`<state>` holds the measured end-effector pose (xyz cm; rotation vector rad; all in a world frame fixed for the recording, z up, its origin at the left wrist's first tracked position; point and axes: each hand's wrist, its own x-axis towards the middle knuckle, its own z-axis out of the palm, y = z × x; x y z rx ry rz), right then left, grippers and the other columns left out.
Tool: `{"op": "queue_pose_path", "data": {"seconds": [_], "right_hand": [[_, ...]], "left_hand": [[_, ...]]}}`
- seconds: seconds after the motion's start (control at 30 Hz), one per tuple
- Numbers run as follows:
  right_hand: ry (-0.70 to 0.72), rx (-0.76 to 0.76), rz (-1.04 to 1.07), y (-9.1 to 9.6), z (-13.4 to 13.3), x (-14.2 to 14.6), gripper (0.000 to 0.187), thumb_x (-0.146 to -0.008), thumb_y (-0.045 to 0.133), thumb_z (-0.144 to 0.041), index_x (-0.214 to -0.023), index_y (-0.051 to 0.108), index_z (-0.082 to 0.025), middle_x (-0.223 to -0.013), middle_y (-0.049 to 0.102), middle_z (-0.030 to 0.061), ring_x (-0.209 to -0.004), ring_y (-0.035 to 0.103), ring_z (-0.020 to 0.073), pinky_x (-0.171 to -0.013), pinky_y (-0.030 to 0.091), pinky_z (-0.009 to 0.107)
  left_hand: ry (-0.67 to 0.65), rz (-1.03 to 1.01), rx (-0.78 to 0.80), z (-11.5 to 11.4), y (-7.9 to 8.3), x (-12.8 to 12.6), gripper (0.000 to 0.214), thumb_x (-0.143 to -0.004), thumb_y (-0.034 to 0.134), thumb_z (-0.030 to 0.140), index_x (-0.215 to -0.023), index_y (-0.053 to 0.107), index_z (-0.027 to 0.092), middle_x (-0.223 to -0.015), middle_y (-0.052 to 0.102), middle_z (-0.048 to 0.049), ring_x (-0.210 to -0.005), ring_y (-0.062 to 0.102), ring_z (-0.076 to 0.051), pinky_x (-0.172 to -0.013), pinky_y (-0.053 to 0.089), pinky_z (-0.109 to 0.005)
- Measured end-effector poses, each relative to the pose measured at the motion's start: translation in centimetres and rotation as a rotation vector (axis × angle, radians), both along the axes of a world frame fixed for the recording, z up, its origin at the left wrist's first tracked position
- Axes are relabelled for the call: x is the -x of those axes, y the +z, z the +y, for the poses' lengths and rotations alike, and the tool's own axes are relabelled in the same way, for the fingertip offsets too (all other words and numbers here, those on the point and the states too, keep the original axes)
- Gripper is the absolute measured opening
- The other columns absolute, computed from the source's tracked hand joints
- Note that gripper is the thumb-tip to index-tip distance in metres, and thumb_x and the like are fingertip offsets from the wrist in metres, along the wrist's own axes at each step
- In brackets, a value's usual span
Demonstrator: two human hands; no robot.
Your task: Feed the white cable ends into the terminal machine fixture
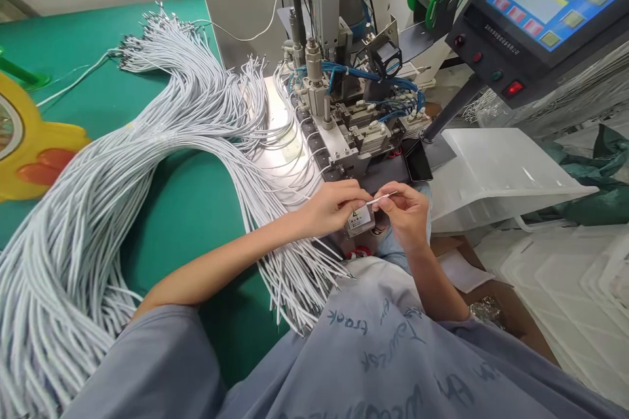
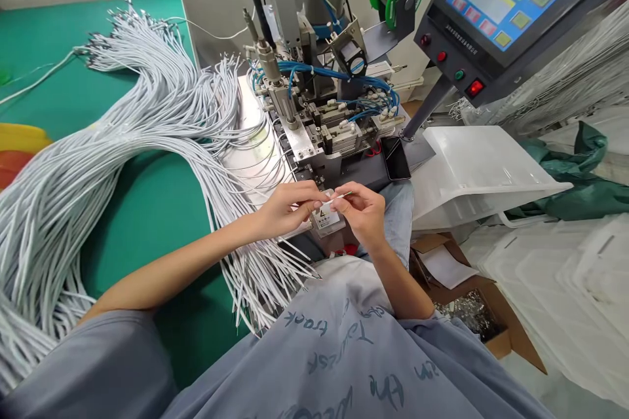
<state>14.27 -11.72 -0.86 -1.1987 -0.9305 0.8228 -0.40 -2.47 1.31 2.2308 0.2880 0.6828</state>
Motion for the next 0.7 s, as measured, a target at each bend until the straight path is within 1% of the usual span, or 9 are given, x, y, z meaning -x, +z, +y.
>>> {"op": "queue_pose_path", "data": {"seconds": [0.1,0.2,0.27,0.33,0.4,0.5,0.57,0.63,0.7], "right_hand": [[0.056,0.006,0.092,-0.3,0.2,0.1,0.025,-0.068,0.072,-0.043,-0.069,0.061,-0.021,-0.069,0.057,-0.0004,-0.054,0.050,0.0098,-0.050,0.043,0.026],[0.022,-0.016,0.128,-0.5,0.4,0.5,0.021,-0.065,0.075,-0.039,-0.067,0.064,-0.021,-0.071,0.055,-0.0002,-0.062,0.051,0.0105,-0.052,0.041,0.025],[0.007,-0.022,0.108,-0.6,0.4,0.8,0.018,-0.066,0.075,-0.038,-0.070,0.067,-0.022,-0.076,0.056,0.0006,-0.063,0.051,0.0103,-0.053,0.041,0.025],[0.012,-0.003,0.053,-0.6,0.3,0.9,0.016,-0.071,0.070,-0.038,-0.076,0.070,-0.023,-0.079,0.056,0.0010,-0.058,0.048,0.0088,-0.051,0.040,0.025],[-0.020,0.010,-0.049,-0.4,0.3,0.8,0.016,-0.076,0.065,-0.036,-0.080,0.071,-0.022,-0.076,0.057,0.0011,-0.056,0.047,0.0088,-0.050,0.039,0.025],[-0.084,0.005,-0.218,0.4,0.3,0.1,0.012,-0.077,0.064,-0.029,-0.078,0.072,-0.020,-0.069,0.056,0.0006,-0.059,0.049,0.0103,-0.051,0.037,0.025],[-0.030,0.025,-0.279,1.0,0.4,-0.5,0.012,-0.076,0.063,-0.026,-0.073,0.072,-0.019,-0.062,0.053,-0.0010,-0.054,0.044,0.0091,-0.048,0.033,0.024],[0.031,0.046,-0.307,1.4,0.6,-0.9,0.012,-0.075,0.064,-0.024,-0.068,0.071,-0.018,-0.055,0.046,-0.0033,-0.049,0.037,0.0075,-0.046,0.030,0.024],[0.028,0.042,-0.301,1.3,0.7,-0.9,0.012,-0.073,0.065,-0.024,-0.064,0.070,-0.017,-0.050,0.040,-0.0048,-0.047,0.032,0.0069,-0.045,0.028,0.024]], "left_hand": [[0.004,-0.038,0.031,-0.4,0.2,-0.1,0.023,-0.090,0.050,0.029,-0.086,0.067,0.013,-0.071,0.060,-0.0043,-0.062,0.052,-0.009,-0.056,0.041,-0.020],[0.064,-0.051,0.052,-0.7,0.3,-0.1,0.024,-0.090,0.049,0.029,-0.084,0.067,0.014,-0.068,0.060,-0.0036,-0.061,0.054,-0.009,-0.057,0.042,-0.020],[0.070,-0.066,0.054,-0.7,0.3,-0.1,0.024,-0.091,0.048,0.025,-0.083,0.067,0.014,-0.063,0.059,-0.0022,-0.059,0.054,-0.009,-0.056,0.043,-0.019],[0.068,-0.089,0.067,-0.7,0.3,-0.1,0.022,-0.090,0.048,0.022,-0.080,0.066,0.013,-0.059,0.057,-0.0004,-0.054,0.053,-0.007,-0.053,0.042,-0.017],[0.090,-0.106,0.082,-0.5,0.1,-0.1,0.020,-0.090,0.049,0.020,-0.079,0.065,0.013,-0.058,0.056,0.0008,-0.051,0.052,-0.006,-0.051,0.041,-0.016],[0.110,-0.098,0.031,-0.2,-0.2,-0.1,0.018,-0.089,0.049,0.020,-0.082,0.064,0.014,-0.060,0.056,0.0009,-0.054,0.053,-0.007,-0.052,0.041,-0.016],[0.094,-0.077,-0.045,0.1,-0.3,-0.1,0.018,-0.090,0.048,0.019,-0.082,0.064,0.015,-0.061,0.055,0.0004,-0.056,0.051,-0.007,-0.053,0.040,-0.017],[0.074,-0.062,-0.103,0.2,-0.4,-0.1,0.019,-0.089,0.047,0.018,-0.082,0.064,0.015,-0.063,0.055,0.0000,-0.056,0.050,-0.007,-0.052,0.038,-0.017],[0.075,-0.070,-0.123,0.1,-0.4,-0.1,0.019,-0.089,0.047,0.016,-0.079,0.063,0.014,-0.063,0.054,0.0001,-0.056,0.049,-0.007,-0.051,0.037,-0.016]]}}
